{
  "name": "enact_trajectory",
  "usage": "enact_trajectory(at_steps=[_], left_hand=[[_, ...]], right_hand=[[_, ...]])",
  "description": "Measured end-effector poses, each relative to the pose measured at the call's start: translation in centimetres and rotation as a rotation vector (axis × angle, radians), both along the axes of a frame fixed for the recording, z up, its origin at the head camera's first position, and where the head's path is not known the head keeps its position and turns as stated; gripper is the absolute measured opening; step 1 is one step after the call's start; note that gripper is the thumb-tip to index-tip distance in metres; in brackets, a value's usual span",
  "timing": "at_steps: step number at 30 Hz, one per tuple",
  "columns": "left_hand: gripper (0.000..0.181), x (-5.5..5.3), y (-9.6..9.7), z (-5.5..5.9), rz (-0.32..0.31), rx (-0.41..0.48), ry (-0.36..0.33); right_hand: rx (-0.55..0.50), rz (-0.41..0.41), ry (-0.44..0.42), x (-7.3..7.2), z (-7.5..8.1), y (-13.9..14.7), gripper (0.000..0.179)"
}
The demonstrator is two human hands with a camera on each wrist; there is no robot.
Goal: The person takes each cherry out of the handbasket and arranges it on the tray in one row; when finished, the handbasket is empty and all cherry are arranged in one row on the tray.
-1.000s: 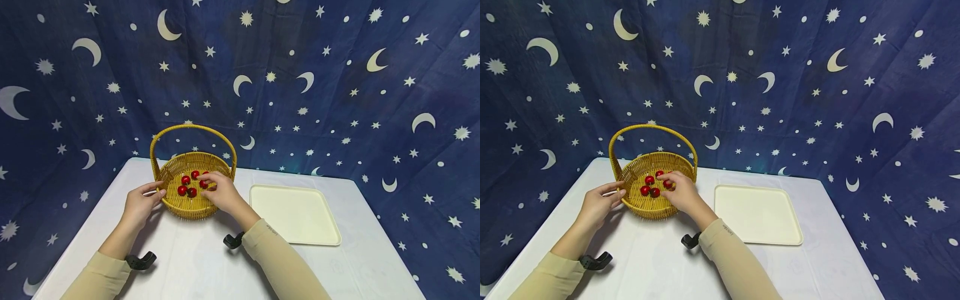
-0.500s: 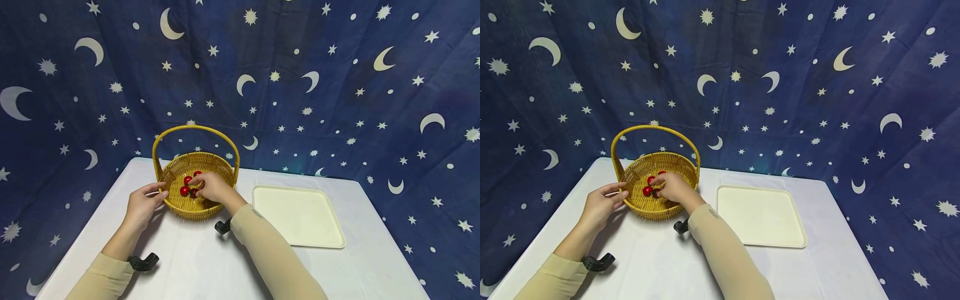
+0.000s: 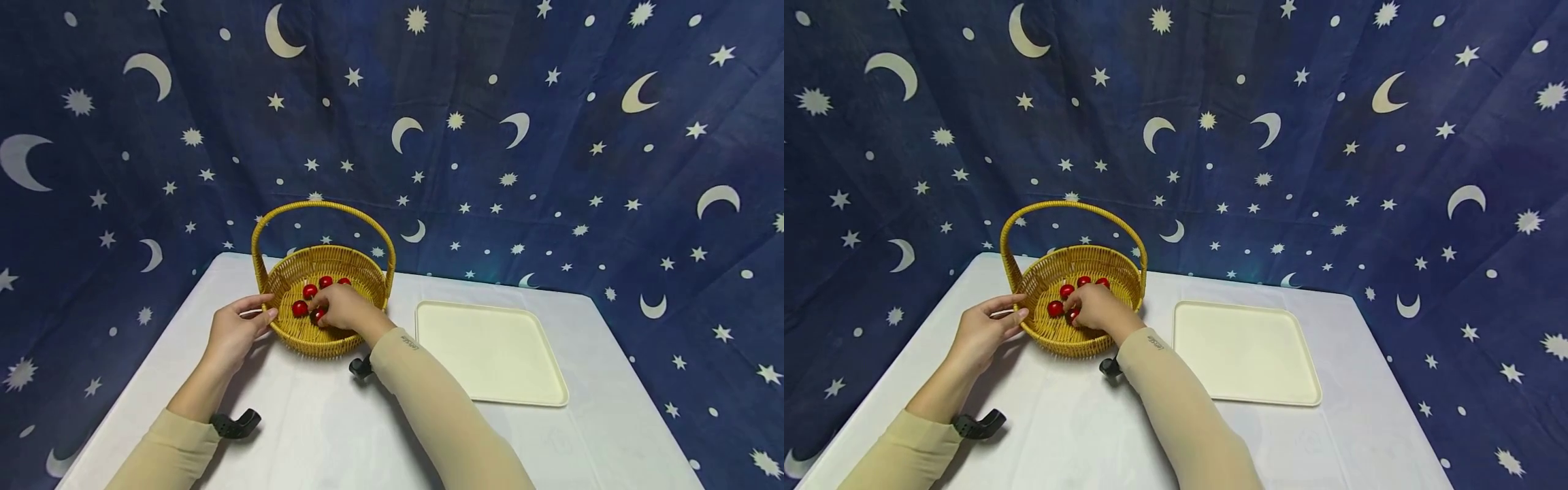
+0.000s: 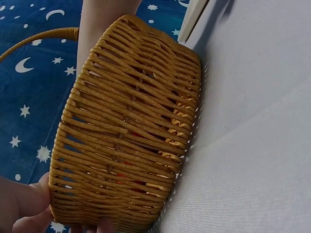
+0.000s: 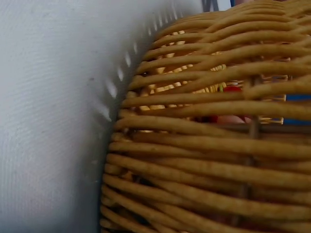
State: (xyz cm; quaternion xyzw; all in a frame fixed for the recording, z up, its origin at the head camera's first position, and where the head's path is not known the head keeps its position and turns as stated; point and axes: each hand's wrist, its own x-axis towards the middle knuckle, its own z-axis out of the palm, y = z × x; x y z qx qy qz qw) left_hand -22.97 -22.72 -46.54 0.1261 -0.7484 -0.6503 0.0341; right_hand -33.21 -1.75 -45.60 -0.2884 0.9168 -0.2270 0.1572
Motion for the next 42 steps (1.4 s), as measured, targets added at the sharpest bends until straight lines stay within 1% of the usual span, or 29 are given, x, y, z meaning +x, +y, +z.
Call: enact_trajectory(at_steps=[2, 4, 10, 13, 17, 20, 26, 30, 34, 38, 42], left_hand=[[0.048, 0.0, 0.0, 0.0, 0.003, 0.003, 0.001], [0.048, 0.0, 0.1, 0.0, 0.003, 0.004, 0.003], [0.048, -0.1, 0.1, -0.1, -0.002, 0.009, 0.0], [0.049, -0.1, 0.0, -0.1, -0.005, 0.009, -0.001], [0.049, -0.1, 0.0, -0.1, -0.001, 0.02, -0.007], [0.05, -0.1, 0.0, -0.1, 0.005, 0.028, -0.011], [0.05, -0.1, 0.1, -0.1, 0.014, 0.035, -0.011], [0.049, -0.1, 0.2, -0.1, 0.02, 0.032, -0.009], [0.048, -0.1, 0.2, -0.1, 0.024, 0.03, -0.009], [0.049, -0.2, 0.2, -0.2, 0.021, 0.037, -0.01], [0.049, -0.3, 0.1, -0.3, 0.02, 0.038, -0.006]], right_hand=[[0.008, 0.008, 0.008, 0.0, -0.1, -0.1, 0.031], [-0.006, 0.007, 0.008, 0.0, -0.1, -0.2, 0.03], [-0.127, -0.024, -0.026, 0.4, 0.5, 0.1, 0.03], [-0.193, -0.037, -0.035, 0.8, 1.3, 0.5, 0.03], [-0.274, -0.048, -0.037, 1.7, 2.9, 1.7, 0.031], [-0.313, -0.067, -0.028, 2.5, 4.0, 3.0, 0.032], [-0.384, -0.101, 0.011, 4.1, 5.1, 6.4, 0.033], [-0.415, -0.121, 0.037, 5.0, 5.1, 9.3, 0.034], [-0.431, -0.137, 0.052, 5.5, 5.0, 12.6, 0.034], [-0.403, -0.164, 0.051, 5.5, 4.4, 15.8, 0.034], [-0.336, -0.203, 0.056, 4.3, 3.2, 18.8, 0.037]])
